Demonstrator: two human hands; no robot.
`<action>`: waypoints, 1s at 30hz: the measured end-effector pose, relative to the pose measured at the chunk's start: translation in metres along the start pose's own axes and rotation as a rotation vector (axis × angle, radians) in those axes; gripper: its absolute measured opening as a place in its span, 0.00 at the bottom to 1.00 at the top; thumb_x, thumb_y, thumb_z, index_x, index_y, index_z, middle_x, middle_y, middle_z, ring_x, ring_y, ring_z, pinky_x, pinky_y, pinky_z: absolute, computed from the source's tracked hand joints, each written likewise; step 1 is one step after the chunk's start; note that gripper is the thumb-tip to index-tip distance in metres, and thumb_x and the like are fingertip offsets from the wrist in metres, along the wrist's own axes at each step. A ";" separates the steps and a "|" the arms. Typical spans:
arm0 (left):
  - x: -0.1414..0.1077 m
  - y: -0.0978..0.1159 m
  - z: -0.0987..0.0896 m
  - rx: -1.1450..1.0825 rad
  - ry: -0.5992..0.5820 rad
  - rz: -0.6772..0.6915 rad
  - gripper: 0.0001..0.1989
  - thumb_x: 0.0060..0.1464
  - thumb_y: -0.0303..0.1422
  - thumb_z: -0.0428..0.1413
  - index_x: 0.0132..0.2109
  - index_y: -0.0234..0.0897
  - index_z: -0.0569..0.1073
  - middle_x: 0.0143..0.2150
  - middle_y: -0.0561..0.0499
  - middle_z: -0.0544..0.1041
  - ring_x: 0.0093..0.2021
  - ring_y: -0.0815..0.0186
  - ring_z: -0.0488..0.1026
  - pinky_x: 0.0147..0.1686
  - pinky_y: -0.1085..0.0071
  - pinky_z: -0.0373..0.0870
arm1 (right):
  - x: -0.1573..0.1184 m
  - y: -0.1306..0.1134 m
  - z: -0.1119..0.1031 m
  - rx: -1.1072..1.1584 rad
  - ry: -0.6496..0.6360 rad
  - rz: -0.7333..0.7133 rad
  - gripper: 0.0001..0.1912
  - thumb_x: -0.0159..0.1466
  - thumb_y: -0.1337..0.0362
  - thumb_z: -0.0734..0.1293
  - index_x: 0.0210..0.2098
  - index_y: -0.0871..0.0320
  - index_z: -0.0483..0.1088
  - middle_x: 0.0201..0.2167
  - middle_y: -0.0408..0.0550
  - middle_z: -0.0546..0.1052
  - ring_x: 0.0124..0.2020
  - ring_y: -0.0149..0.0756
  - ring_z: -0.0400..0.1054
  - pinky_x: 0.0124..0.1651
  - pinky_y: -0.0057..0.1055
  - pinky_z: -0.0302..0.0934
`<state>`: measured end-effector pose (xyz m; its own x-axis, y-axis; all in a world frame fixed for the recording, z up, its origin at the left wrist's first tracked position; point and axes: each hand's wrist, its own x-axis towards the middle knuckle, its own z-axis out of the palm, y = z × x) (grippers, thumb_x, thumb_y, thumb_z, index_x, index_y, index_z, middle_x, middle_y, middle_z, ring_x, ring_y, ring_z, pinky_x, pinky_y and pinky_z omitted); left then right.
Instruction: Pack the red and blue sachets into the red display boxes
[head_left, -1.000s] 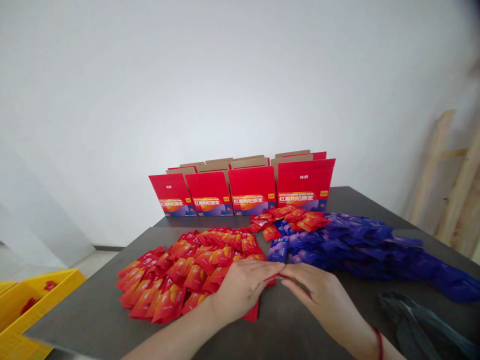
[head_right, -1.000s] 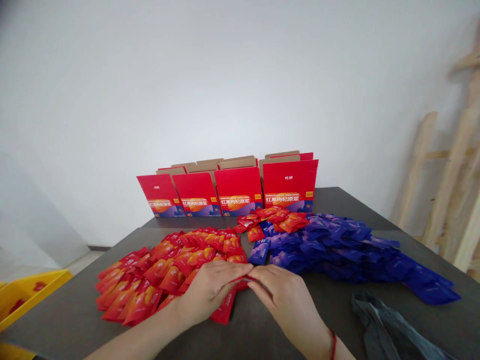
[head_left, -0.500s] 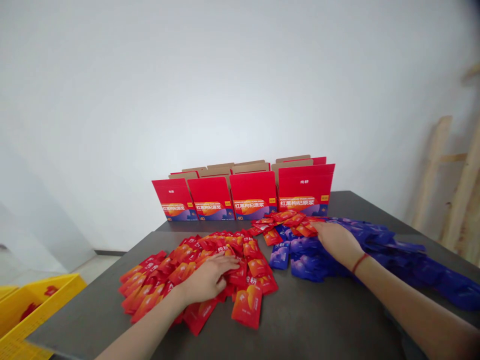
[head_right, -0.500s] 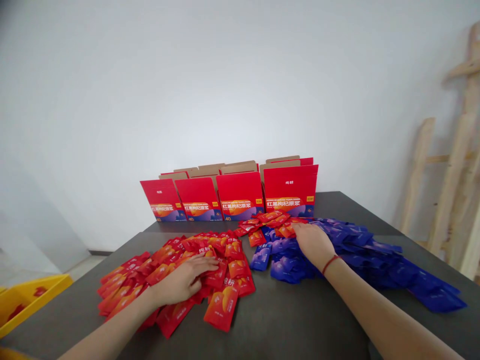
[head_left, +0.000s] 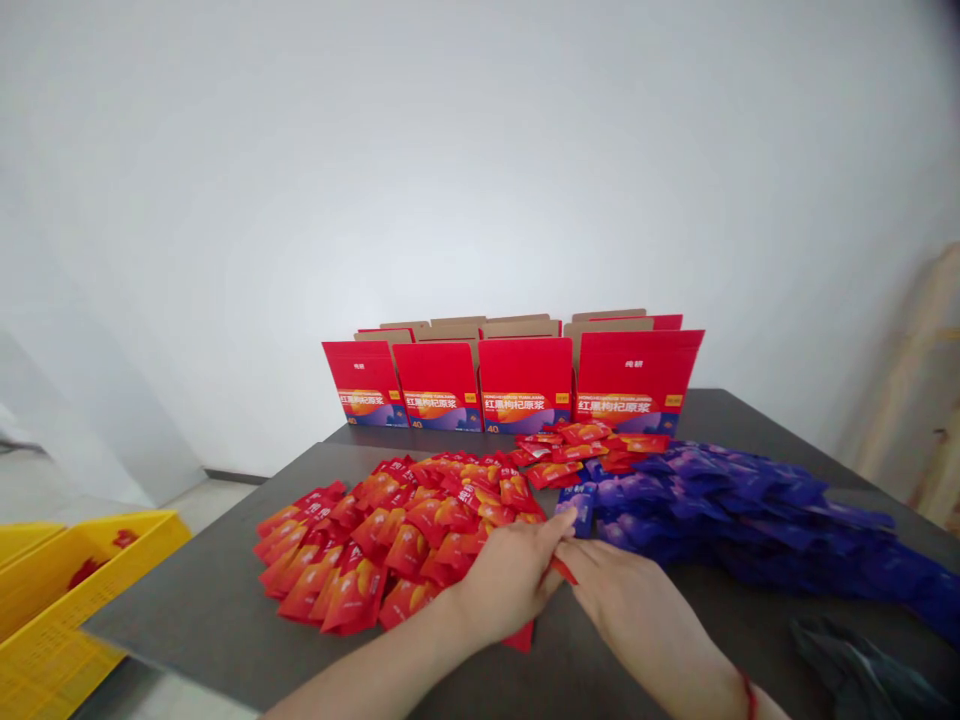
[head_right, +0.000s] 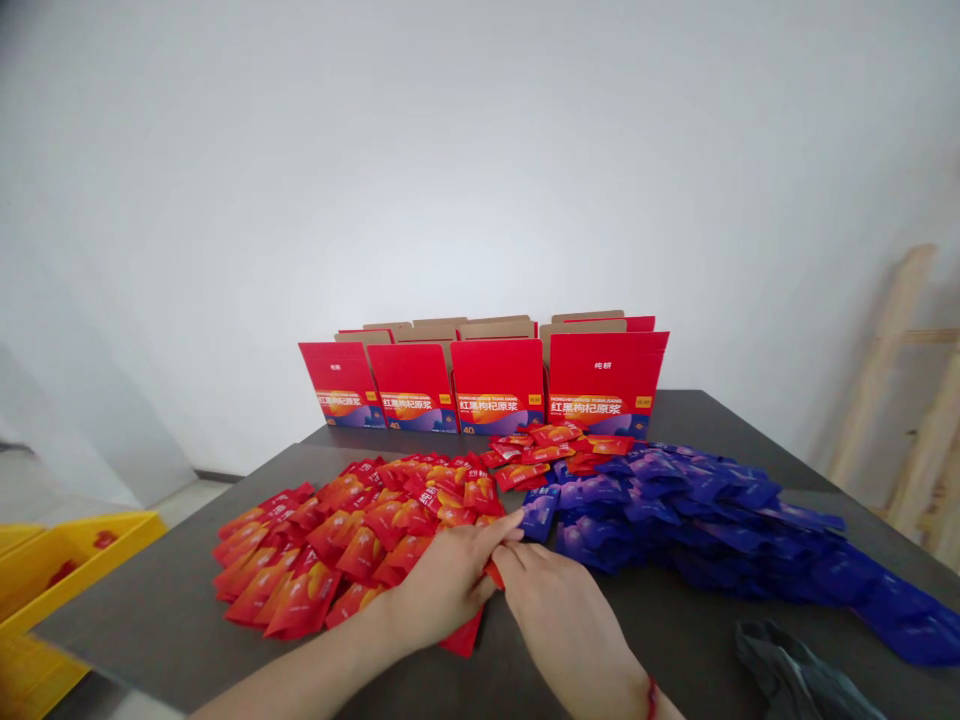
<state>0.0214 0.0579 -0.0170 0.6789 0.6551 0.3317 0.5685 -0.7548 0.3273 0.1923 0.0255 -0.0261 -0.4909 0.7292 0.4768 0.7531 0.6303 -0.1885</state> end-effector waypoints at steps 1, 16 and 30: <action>-0.001 -0.002 0.000 0.015 -0.017 -0.013 0.28 0.59 0.27 0.51 0.66 0.35 0.55 0.49 0.42 0.76 0.45 0.56 0.76 0.47 0.60 0.72 | 0.000 -0.002 0.000 0.056 0.006 0.044 0.16 0.59 0.76 0.61 0.44 0.57 0.71 0.41 0.51 0.79 0.40 0.39 0.75 0.43 0.34 0.70; -0.013 -0.047 -0.040 0.257 -0.115 0.212 0.15 0.57 0.28 0.55 0.49 0.48 0.75 0.45 0.48 0.69 0.47 0.61 0.65 0.48 0.65 0.61 | 0.082 0.084 0.049 -0.282 -0.128 0.122 0.19 0.61 0.75 0.63 0.52 0.65 0.69 0.54 0.59 0.72 0.55 0.46 0.65 0.55 0.41 0.60; -0.032 -0.101 -0.064 0.167 -0.290 0.219 0.32 0.46 0.15 0.53 0.57 0.45 0.71 0.53 0.48 0.71 0.53 0.62 0.68 0.53 0.69 0.65 | 0.078 0.109 0.063 -0.271 -0.019 0.147 0.12 0.65 0.73 0.63 0.48 0.62 0.71 0.46 0.50 0.76 0.50 0.37 0.69 0.53 0.36 0.64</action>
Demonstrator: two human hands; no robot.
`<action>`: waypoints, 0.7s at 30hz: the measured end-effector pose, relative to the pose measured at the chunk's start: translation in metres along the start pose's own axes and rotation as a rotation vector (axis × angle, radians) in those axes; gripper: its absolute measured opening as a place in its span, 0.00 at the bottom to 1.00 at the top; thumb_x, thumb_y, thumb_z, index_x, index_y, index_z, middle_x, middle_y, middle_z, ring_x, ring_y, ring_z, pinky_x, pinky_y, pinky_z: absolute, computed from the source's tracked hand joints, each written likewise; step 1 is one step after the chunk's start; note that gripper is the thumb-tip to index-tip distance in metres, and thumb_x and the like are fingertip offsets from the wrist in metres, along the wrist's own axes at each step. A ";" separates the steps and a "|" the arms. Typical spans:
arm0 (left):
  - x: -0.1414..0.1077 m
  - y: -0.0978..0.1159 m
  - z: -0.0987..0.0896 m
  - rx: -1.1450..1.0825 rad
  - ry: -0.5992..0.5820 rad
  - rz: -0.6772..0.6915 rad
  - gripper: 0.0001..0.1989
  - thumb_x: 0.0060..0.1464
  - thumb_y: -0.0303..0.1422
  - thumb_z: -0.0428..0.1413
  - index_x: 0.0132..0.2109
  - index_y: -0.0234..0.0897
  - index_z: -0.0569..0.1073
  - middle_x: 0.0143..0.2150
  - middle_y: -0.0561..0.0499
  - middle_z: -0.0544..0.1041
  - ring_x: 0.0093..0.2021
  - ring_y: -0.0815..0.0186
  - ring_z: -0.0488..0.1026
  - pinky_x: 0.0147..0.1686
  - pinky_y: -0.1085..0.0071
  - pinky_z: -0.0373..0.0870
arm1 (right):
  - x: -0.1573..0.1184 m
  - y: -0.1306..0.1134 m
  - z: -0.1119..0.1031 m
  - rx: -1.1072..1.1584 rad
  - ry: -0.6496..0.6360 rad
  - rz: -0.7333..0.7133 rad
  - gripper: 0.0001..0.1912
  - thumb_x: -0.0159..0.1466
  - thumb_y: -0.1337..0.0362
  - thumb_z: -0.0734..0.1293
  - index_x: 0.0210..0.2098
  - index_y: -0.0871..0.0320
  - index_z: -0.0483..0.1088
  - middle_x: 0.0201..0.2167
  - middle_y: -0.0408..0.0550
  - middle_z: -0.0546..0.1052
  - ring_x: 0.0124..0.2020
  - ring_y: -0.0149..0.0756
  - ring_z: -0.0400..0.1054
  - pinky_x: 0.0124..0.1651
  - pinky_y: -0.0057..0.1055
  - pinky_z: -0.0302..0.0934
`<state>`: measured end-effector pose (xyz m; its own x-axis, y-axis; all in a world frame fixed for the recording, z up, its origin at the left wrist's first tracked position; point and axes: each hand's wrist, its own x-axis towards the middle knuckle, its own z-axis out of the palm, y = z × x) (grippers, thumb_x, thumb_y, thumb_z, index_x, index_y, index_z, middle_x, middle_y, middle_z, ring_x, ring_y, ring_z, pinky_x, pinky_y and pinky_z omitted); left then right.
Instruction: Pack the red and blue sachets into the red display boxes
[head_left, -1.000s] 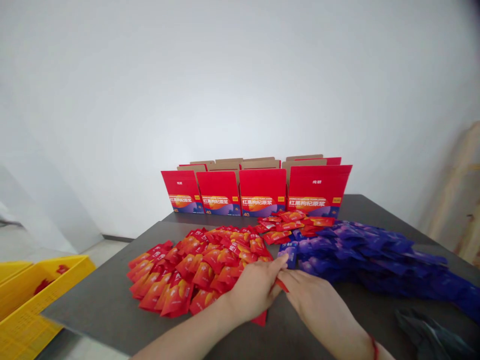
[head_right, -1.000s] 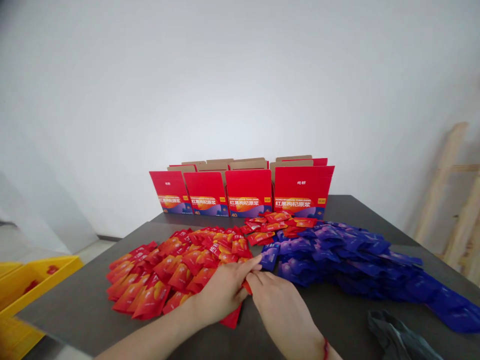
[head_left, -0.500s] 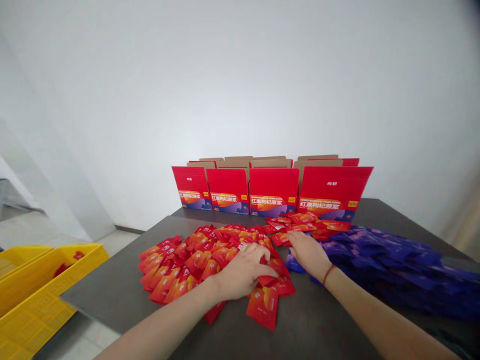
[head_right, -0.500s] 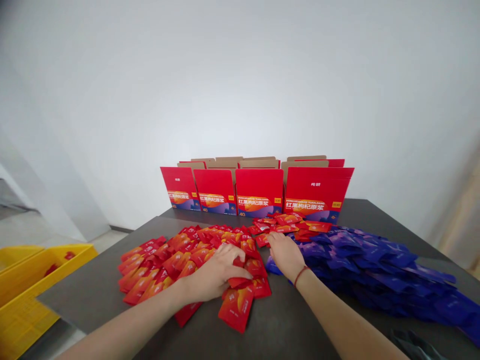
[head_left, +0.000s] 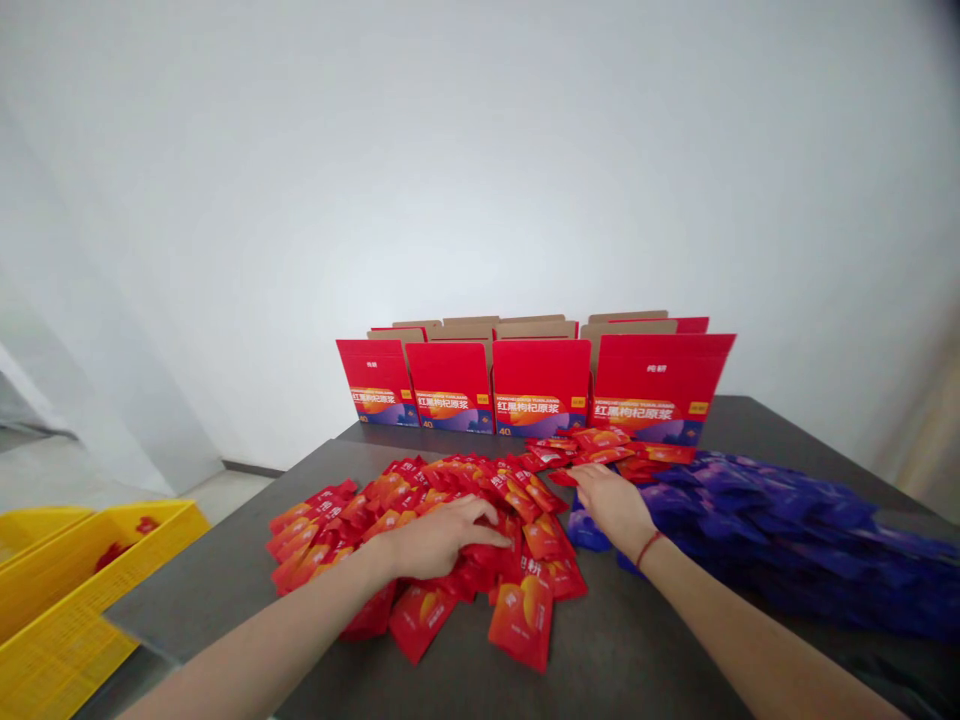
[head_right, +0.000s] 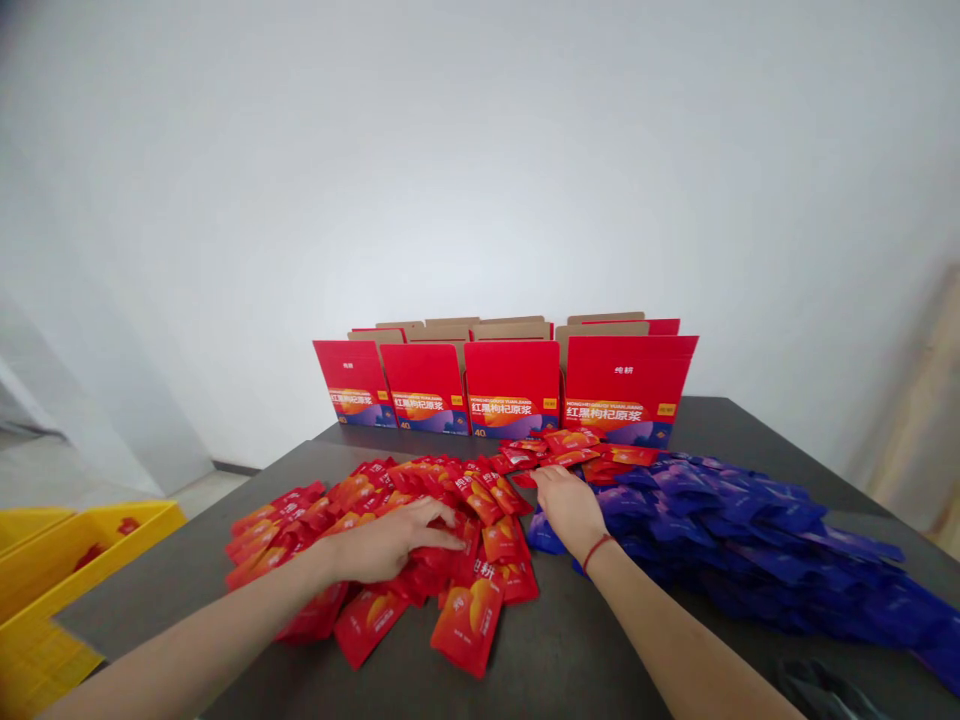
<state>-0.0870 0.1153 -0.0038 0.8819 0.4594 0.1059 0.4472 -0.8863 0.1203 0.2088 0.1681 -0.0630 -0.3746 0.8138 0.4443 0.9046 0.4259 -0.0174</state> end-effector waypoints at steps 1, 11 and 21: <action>-0.004 -0.004 -0.002 -0.074 -0.009 -0.022 0.35 0.44 0.14 0.51 0.58 0.45 0.70 0.56 0.48 0.71 0.56 0.62 0.67 0.56 0.68 0.64 | -0.006 0.003 -0.003 0.028 0.030 0.008 0.14 0.65 0.74 0.62 0.49 0.62 0.71 0.47 0.50 0.76 0.50 0.36 0.69 0.54 0.34 0.63; 0.041 0.046 -0.006 -0.244 0.408 -0.296 0.25 0.54 0.25 0.54 0.59 0.39 0.66 0.59 0.46 0.70 0.59 0.62 0.66 0.61 0.62 0.61 | -0.062 -0.008 -0.038 0.264 0.280 0.031 0.16 0.69 0.66 0.56 0.50 0.59 0.70 0.46 0.48 0.78 0.45 0.35 0.73 0.49 0.31 0.67; 0.092 0.084 0.013 -0.421 0.475 -0.090 0.13 0.62 0.30 0.52 0.52 0.38 0.75 0.50 0.50 0.78 0.52 0.65 0.74 0.55 0.70 0.68 | -0.099 -0.043 -0.056 0.369 0.384 -0.088 0.12 0.68 0.66 0.59 0.49 0.58 0.67 0.46 0.52 0.77 0.46 0.38 0.72 0.50 0.36 0.68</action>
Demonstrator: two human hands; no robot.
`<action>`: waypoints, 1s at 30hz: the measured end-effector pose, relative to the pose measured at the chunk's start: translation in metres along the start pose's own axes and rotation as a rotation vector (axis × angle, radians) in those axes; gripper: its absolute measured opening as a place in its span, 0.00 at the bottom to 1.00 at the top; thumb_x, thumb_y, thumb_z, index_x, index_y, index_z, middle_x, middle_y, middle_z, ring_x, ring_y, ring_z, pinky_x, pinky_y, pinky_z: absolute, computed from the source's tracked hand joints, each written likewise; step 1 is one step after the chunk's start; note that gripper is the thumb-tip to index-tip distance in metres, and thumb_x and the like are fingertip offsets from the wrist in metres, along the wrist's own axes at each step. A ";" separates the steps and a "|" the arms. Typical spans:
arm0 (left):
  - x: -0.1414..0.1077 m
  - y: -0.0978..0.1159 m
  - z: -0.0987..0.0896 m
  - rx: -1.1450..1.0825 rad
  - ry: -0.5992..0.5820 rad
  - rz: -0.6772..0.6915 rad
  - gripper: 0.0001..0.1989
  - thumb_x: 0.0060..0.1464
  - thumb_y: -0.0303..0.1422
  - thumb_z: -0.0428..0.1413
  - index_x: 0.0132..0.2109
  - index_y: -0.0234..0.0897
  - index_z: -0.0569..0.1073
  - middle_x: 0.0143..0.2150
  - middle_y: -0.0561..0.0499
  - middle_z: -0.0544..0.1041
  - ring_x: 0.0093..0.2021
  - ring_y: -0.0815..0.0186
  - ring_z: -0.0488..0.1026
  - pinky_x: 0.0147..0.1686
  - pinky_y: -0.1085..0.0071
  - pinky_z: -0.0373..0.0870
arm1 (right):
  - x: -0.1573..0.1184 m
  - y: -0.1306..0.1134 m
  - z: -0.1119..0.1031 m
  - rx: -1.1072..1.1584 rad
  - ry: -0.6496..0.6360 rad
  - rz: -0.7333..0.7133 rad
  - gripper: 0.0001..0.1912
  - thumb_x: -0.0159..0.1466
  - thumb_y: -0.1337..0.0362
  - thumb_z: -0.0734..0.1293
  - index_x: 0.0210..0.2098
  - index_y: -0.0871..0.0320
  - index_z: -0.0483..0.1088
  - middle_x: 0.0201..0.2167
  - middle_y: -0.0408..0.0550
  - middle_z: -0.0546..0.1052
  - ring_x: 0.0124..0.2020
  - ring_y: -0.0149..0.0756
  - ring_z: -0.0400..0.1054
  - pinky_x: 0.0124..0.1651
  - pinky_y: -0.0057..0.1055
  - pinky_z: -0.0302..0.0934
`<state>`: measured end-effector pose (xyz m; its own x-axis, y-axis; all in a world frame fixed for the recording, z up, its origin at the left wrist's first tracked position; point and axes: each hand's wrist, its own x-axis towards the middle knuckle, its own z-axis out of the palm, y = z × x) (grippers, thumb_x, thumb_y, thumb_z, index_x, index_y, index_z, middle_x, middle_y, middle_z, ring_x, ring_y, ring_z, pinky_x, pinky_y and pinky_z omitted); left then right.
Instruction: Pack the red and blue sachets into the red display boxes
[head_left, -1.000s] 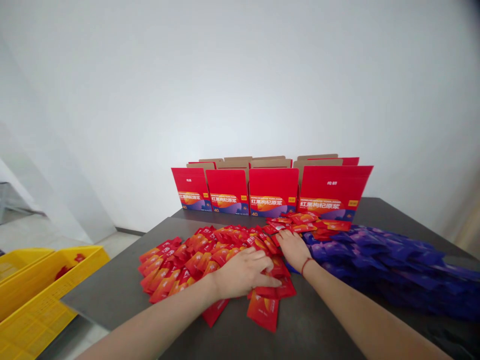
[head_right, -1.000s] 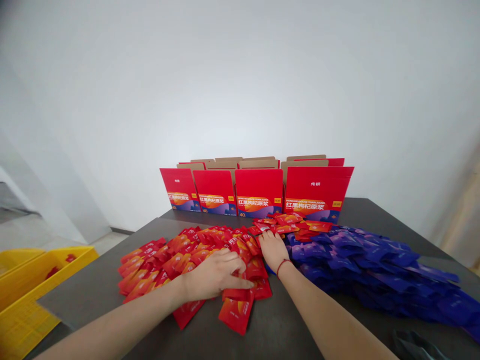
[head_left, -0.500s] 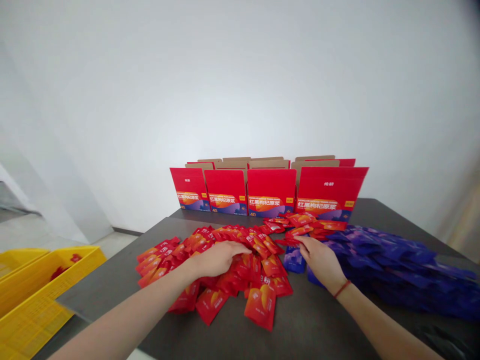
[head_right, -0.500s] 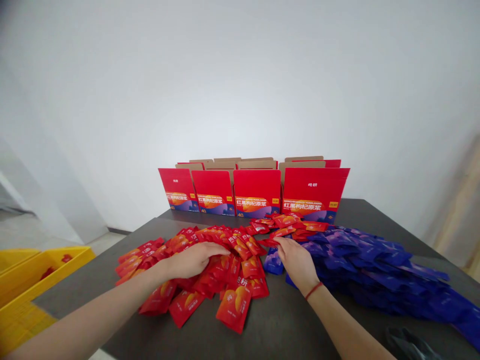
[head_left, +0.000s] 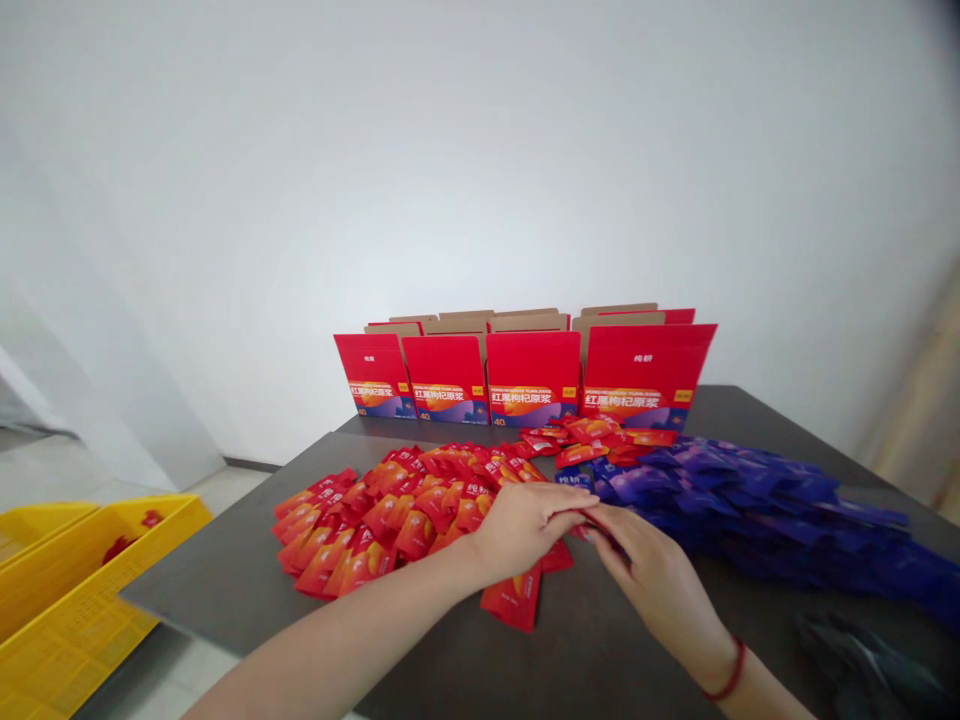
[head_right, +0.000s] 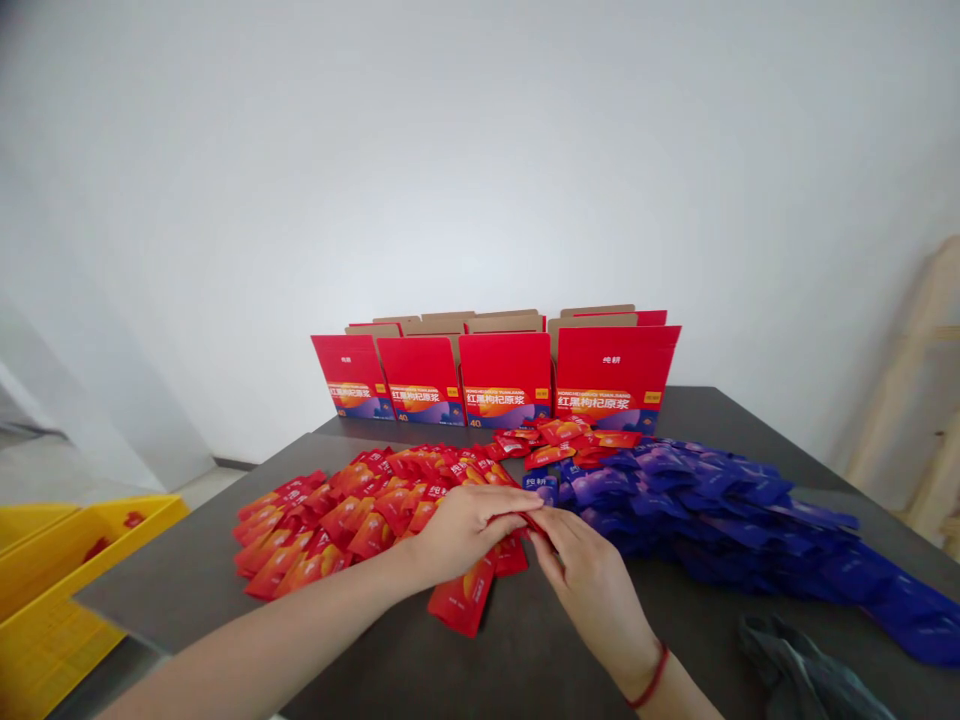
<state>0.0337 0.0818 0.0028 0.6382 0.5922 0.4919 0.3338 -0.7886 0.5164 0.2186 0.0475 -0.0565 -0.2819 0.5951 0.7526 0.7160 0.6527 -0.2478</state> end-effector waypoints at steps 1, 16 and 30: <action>0.000 0.002 0.000 -0.040 0.021 -0.020 0.13 0.61 0.29 0.53 0.50 0.38 0.76 0.50 0.51 0.78 0.51 0.66 0.75 0.55 0.71 0.68 | -0.005 -0.003 0.002 -0.002 0.009 0.013 0.14 0.67 0.64 0.60 0.51 0.58 0.65 0.48 0.53 0.75 0.49 0.39 0.71 0.51 0.37 0.68; -0.018 -0.012 -0.038 0.502 0.045 0.124 0.12 0.65 0.32 0.49 0.48 0.40 0.76 0.45 0.51 0.80 0.43 0.67 0.78 0.57 0.62 0.62 | -0.048 -0.001 0.014 0.001 -0.043 0.256 0.28 0.58 0.63 0.68 0.57 0.56 0.61 0.61 0.58 0.63 0.62 0.49 0.57 0.61 0.50 0.57; -0.060 -0.019 -0.027 0.577 -0.150 -0.177 0.25 0.50 0.25 0.53 0.57 0.38 0.70 0.61 0.44 0.69 0.60 0.58 0.65 0.64 0.51 0.52 | -0.046 0.004 0.009 -0.050 -0.235 0.178 0.18 0.67 0.65 0.59 0.53 0.63 0.70 0.52 0.54 0.75 0.50 0.40 0.72 0.53 0.37 0.68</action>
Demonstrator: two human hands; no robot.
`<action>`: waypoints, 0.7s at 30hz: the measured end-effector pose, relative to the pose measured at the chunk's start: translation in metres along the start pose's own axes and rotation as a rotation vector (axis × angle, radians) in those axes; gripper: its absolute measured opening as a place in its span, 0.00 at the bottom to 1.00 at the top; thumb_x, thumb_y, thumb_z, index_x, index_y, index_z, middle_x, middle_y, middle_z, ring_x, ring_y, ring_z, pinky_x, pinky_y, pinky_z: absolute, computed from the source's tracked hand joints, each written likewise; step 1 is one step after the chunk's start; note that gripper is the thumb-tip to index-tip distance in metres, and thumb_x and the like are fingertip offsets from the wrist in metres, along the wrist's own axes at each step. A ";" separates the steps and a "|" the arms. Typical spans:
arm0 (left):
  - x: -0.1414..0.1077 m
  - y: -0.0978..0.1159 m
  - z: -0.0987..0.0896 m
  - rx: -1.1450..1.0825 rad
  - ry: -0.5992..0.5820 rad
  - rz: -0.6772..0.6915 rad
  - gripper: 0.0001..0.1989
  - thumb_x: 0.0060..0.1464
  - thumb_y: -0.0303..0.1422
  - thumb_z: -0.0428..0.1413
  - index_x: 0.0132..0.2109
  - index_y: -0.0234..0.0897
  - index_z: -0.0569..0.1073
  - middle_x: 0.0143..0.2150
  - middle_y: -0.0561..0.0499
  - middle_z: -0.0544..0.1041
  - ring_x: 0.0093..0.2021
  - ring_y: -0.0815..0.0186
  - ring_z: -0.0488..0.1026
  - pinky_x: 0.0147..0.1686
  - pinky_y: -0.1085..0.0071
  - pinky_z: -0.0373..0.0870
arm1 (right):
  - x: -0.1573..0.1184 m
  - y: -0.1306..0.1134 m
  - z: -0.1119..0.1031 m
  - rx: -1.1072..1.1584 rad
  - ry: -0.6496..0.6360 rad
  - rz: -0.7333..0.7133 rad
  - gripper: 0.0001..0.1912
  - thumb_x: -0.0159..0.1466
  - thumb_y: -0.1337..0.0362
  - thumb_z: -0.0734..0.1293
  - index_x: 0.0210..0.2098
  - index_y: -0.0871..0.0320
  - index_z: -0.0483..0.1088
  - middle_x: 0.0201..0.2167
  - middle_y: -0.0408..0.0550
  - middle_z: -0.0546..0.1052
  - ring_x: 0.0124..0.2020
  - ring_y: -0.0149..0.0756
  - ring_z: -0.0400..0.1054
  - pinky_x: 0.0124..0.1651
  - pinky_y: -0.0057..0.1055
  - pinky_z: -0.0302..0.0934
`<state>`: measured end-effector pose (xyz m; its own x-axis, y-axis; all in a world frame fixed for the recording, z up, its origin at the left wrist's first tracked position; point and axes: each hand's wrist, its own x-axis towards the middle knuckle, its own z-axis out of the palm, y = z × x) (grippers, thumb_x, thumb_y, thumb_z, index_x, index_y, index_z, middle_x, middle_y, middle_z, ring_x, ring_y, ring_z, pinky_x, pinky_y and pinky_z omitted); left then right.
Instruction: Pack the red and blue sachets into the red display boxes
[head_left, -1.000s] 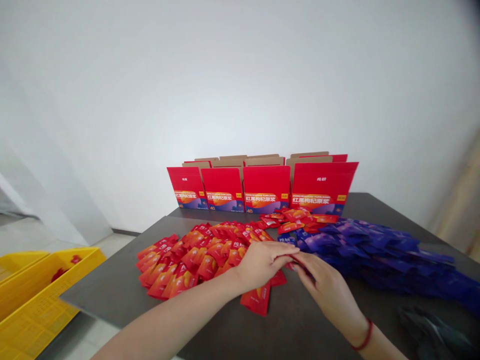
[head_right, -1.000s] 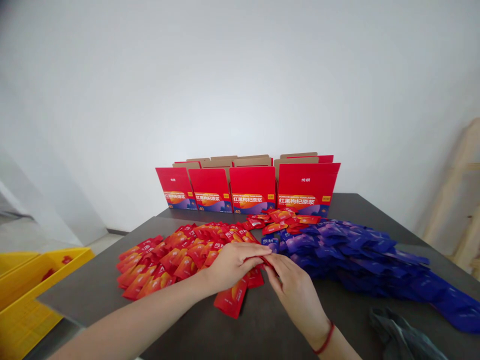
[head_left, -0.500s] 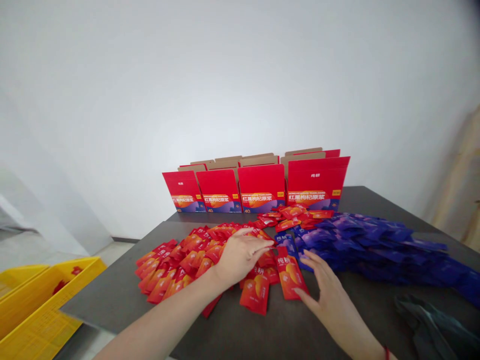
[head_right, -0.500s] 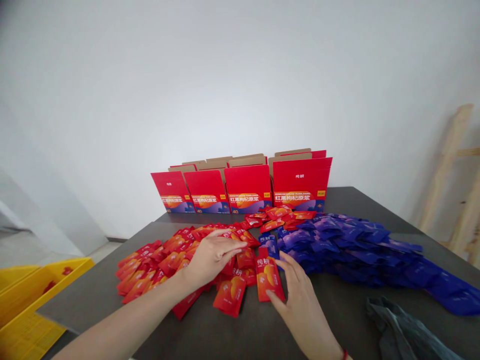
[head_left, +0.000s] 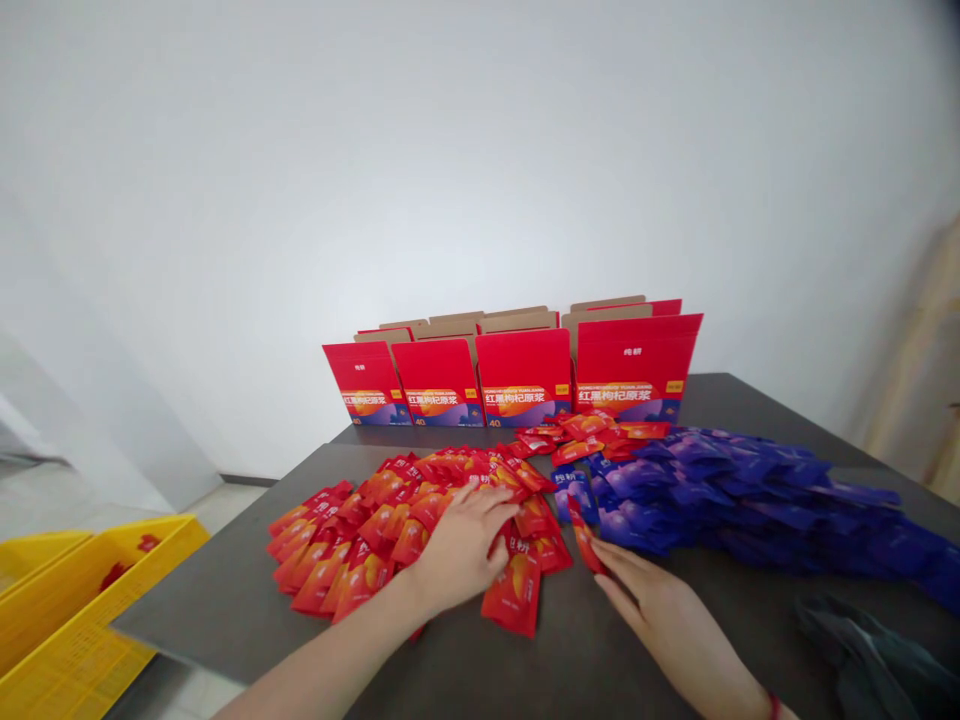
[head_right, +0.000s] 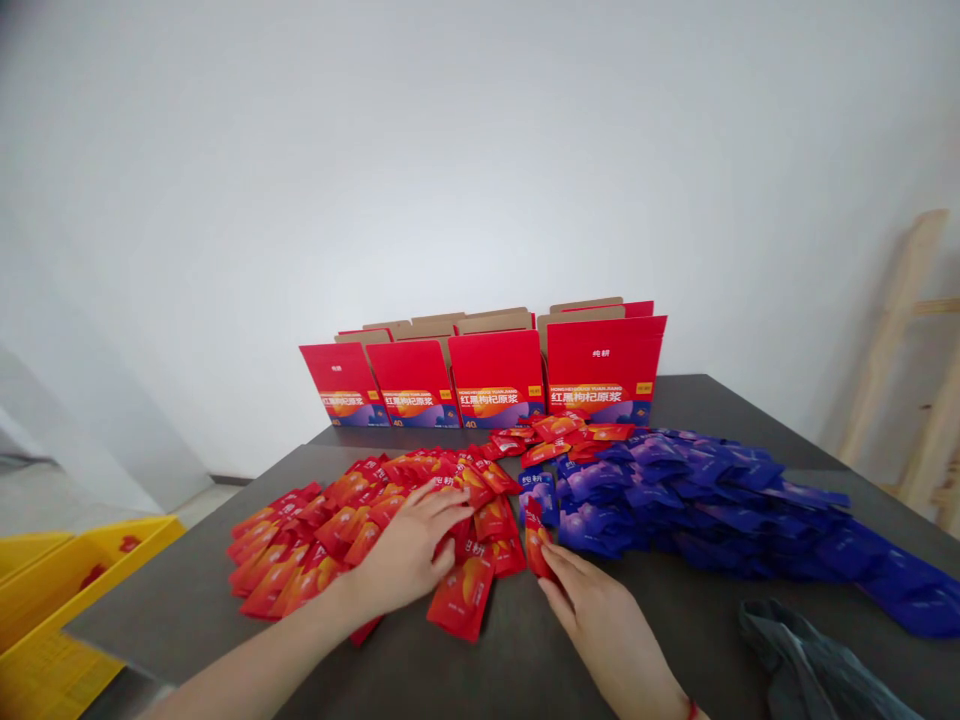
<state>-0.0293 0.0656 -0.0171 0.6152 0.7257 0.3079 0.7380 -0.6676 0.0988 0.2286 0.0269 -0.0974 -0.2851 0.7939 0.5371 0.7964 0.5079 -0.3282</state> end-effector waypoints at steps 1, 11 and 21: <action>0.000 0.011 0.003 -0.032 0.028 0.035 0.27 0.50 0.26 0.55 0.59 0.38 0.67 0.62 0.44 0.67 0.62 0.58 0.63 0.64 0.53 0.53 | 0.001 -0.003 -0.003 0.044 0.002 0.011 0.18 0.68 0.65 0.58 0.54 0.62 0.70 0.52 0.53 0.74 0.51 0.38 0.71 0.54 0.36 0.67; 0.024 0.040 0.023 -0.028 0.071 0.401 0.13 0.65 0.28 0.47 0.53 0.32 0.69 0.48 0.44 0.78 0.47 0.63 0.76 0.48 0.66 0.70 | -0.001 -0.023 -0.010 0.081 0.089 -0.091 0.14 0.66 0.62 0.62 0.50 0.55 0.69 0.49 0.50 0.76 0.49 0.38 0.72 0.51 0.35 0.69; 0.016 0.031 0.014 -0.246 0.226 0.226 0.13 0.63 0.32 0.51 0.53 0.38 0.70 0.45 0.48 0.79 0.44 0.65 0.77 0.46 0.69 0.72 | 0.016 -0.019 -0.009 0.046 0.205 -0.063 0.13 0.68 0.68 0.54 0.48 0.55 0.66 0.42 0.48 0.79 0.41 0.35 0.76 0.42 0.30 0.72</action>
<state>0.0070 0.0589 -0.0229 0.6575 0.5196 0.5456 0.4858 -0.8459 0.2201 0.2136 0.0266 -0.0754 -0.2156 0.6777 0.7030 0.7536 0.5733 -0.3215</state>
